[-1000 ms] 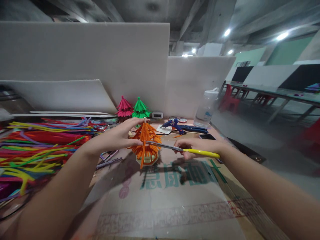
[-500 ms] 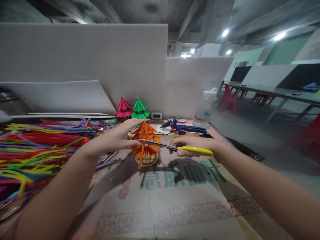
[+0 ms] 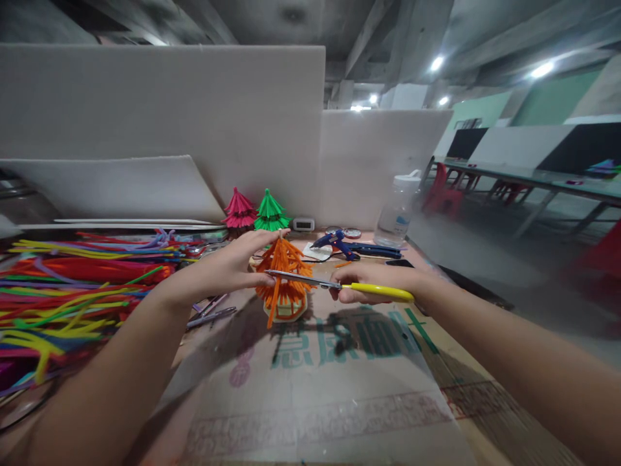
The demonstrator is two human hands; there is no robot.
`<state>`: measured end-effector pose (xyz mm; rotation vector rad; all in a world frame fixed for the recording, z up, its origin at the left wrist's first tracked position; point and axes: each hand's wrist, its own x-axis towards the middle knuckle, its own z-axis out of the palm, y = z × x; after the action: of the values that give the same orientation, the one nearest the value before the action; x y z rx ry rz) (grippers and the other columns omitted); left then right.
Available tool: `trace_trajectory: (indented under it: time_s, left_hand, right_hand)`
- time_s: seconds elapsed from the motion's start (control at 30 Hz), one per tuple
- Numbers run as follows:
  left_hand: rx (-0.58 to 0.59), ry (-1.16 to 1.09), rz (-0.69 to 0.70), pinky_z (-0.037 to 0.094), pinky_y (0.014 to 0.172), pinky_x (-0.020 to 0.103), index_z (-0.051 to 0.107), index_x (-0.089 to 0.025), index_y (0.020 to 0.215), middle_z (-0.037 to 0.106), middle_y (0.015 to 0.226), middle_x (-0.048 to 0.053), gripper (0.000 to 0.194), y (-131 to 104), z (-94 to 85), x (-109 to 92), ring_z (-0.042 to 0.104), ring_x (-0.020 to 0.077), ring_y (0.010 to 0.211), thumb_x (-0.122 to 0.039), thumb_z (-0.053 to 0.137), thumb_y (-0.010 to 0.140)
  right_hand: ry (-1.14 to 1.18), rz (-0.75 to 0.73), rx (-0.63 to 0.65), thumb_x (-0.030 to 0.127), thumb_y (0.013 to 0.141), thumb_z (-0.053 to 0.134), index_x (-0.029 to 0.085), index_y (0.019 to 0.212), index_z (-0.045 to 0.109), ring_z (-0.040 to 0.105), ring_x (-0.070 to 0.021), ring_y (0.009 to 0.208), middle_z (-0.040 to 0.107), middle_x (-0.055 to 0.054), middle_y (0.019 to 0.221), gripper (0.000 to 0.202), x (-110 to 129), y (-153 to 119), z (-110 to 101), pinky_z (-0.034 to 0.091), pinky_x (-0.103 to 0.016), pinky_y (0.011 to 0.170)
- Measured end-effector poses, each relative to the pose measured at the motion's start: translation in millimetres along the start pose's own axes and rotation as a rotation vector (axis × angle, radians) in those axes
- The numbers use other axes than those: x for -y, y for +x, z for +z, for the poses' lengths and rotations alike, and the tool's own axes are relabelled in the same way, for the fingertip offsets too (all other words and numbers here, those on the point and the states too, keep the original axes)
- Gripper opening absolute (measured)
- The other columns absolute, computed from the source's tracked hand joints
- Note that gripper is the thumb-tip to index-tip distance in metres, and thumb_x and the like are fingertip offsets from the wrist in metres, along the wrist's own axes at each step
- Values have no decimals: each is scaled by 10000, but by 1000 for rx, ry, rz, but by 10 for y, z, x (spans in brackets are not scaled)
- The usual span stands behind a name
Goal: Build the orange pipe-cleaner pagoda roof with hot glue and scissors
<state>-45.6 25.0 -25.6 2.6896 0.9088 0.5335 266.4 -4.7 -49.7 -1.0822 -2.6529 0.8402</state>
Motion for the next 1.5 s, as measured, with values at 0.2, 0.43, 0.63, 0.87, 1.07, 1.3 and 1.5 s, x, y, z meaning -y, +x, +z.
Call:
trace_trajectory:
  time_s: [0.2,0.43,0.63,0.87,1.07,1.3,1.5]
  left_hand:
    - [-24,-11,3,336,1153,410,303,-260,1535,453,1486,90,798,18,24,15,400,285,1381,-306,675,830]
    - [-42,-1,-28,317,1170,423,292,-257,1544,430,1521,97,833,29,54,64,372,295,1408,-321,697,819]
    - [-55,-49,-24,324,1168,426,279,-283,1548,403,1550,95,900,15,58,92,360,298,1426,-366,748,785]
    - [-133,-174,-95,408,1099,390,438,-272,1478,489,1501,82,652,15,45,79,484,280,1347,-508,595,891]
    - [-400,-261,-146,478,1004,386,716,-167,1108,716,1170,103,355,160,186,61,661,249,1084,-427,590,903]
    - [-425,-289,-137,473,1000,379,734,-150,1058,721,1159,116,336,188,197,29,664,246,1070,-405,570,914]
    - [-415,-289,-185,484,976,369,722,-165,1057,739,1116,95,333,170,183,-5,675,241,1031,-428,583,908]
  right_hand:
    - [20,23,51,720,881,463,166,855,608,515,-177,761,585,-37,845,573,35,34,37,395,-272,679]
    - [-58,49,-38,614,849,625,172,831,643,533,-180,762,586,-10,803,442,19,81,92,368,-270,678]
    - [37,31,-77,577,809,680,190,952,670,529,-170,761,601,-17,862,412,37,-32,129,394,-259,659]
    - [219,319,-554,556,882,476,187,1147,562,450,-127,505,544,12,717,462,-388,-184,572,385,-261,481]
    - [-87,456,-661,341,781,652,158,1223,604,633,-264,885,680,-109,1005,481,-776,-23,871,501,-381,798]
    - [-268,384,-607,236,821,621,146,1188,655,619,-281,992,678,-148,1062,380,-728,-51,871,470,-379,885]
    - [-355,224,-707,249,951,522,173,933,694,611,-221,881,675,-106,946,189,-236,47,481,467,-331,805]
